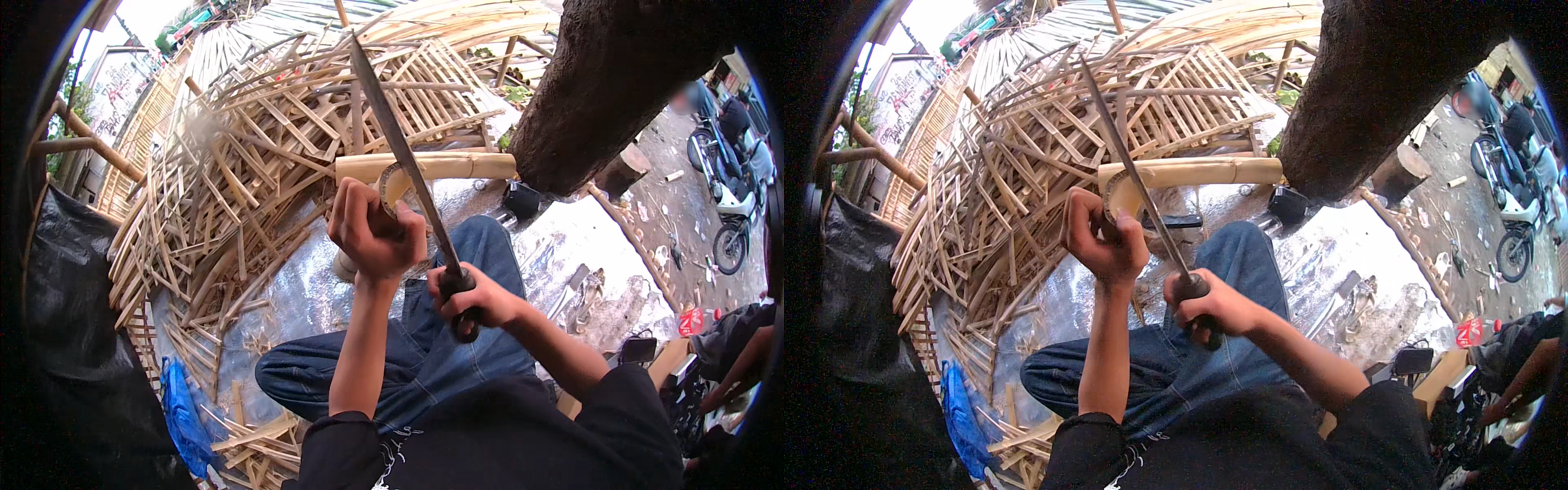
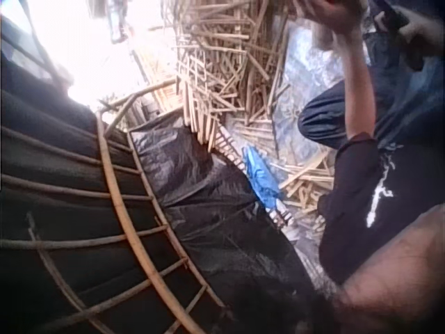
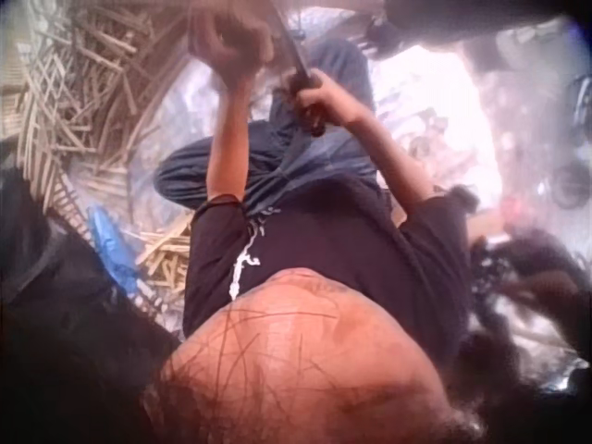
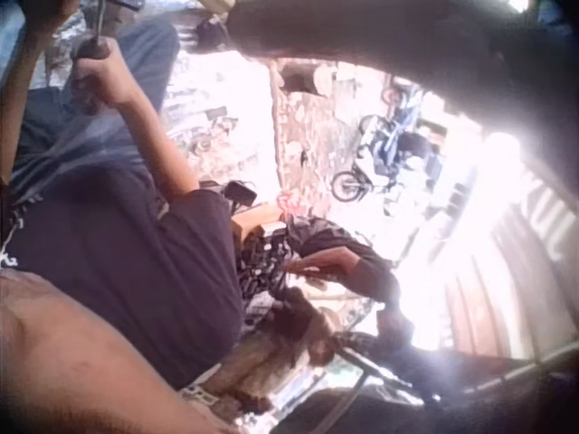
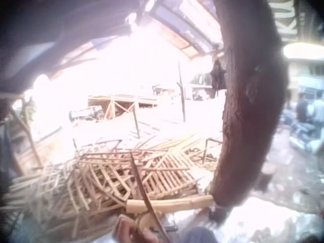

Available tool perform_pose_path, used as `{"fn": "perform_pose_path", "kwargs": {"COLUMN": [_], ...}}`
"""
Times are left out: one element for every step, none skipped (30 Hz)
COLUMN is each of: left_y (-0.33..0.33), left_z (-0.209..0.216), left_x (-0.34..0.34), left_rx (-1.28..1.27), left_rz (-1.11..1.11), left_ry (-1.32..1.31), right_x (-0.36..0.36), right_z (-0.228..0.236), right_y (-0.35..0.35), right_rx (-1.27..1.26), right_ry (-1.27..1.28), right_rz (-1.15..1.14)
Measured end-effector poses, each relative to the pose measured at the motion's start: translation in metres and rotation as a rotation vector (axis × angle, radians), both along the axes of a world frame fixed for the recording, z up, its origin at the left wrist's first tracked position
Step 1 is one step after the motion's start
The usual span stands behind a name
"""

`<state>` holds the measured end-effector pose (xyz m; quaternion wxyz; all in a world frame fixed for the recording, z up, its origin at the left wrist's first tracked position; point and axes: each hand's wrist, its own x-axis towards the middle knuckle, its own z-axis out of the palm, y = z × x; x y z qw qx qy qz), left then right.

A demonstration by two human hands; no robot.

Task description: The person cuts, splits, and carves bamboo poles and strips using knives, a machete, and a hammer.

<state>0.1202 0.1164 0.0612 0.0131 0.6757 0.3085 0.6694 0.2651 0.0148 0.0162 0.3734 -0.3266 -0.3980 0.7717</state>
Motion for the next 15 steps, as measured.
{"fn": "perform_pose_path", "kwargs": {"left_y": [-0.001, -0.003, -0.007, -0.012, -0.019, -0.038, -0.056, -0.075, -0.098, -0.123, -0.145, -0.155, -0.164, -0.168, -0.165], "left_z": [0.002, 0.006, 0.011, 0.017, 0.016, 0.017, 0.017, 0.015, 0.024, 0.030, -0.001, 0.008, 0.021, 0.028, 0.026], "left_x": [-0.001, -0.004, -0.008, -0.015, -0.024, -0.034, -0.040, -0.054, -0.064, -0.076, -0.107, -0.110, -0.101, -0.097, -0.103], "left_rx": [-0.038, -0.076, -0.122, -0.164, -0.169, -0.364, -0.492, -0.692, -0.888, -1.086, -1.118, -1.120, -1.057, -0.985, -0.909], "left_rz": [-0.005, -0.005, -0.015, -0.018, -0.006, 0.004, 0.062, 0.069, -0.078, -0.219, -0.275, -0.243, -0.056, 0.127, 0.165], "left_ry": [0.022, 0.049, 0.062, 0.080, 0.042, -0.093, -0.098, -0.014, -0.053, -0.093, -0.315, -0.300, -0.182, -0.065, -0.078], "right_x": [-0.004, -0.011, -0.017, -0.026, -0.036, -0.049, -0.063, -0.074, -0.088, -0.102, -0.125, -0.137, -0.142, -0.146, -0.154], "right_z": [0.003, 0.010, 0.010, 0.012, 0.015, 0.024, 0.026, 0.030, 0.040, 0.049, 0.059, 0.065, 0.072, 0.077, 0.076], "right_y": [-0.005, -0.009, -0.012, -0.012, -0.011, -0.011, -0.009, -0.006, -0.004, -0.001, -0.001, 0.002, 0.005, 0.009, 0.013], "right_rx": [-0.074, -0.147, -0.145, -0.145, -0.145, -0.124, -0.106, -0.085, -0.065, -0.048, 0.055, 0.061, 0.070, 0.081, 0.080], "right_ry": [0.111, 0.226, 0.233, 0.234, 0.239, 0.265, 0.235, 0.205, 0.230, 0.256, 0.207, 0.168, 0.168, 0.166, 0.184], "right_rz": [0.012, 0.030, 0.030, -0.015, -0.056, -0.061, -0.108, -0.172, -0.202, -0.228, -0.264, -0.184, -0.144, -0.104, -0.079]}}
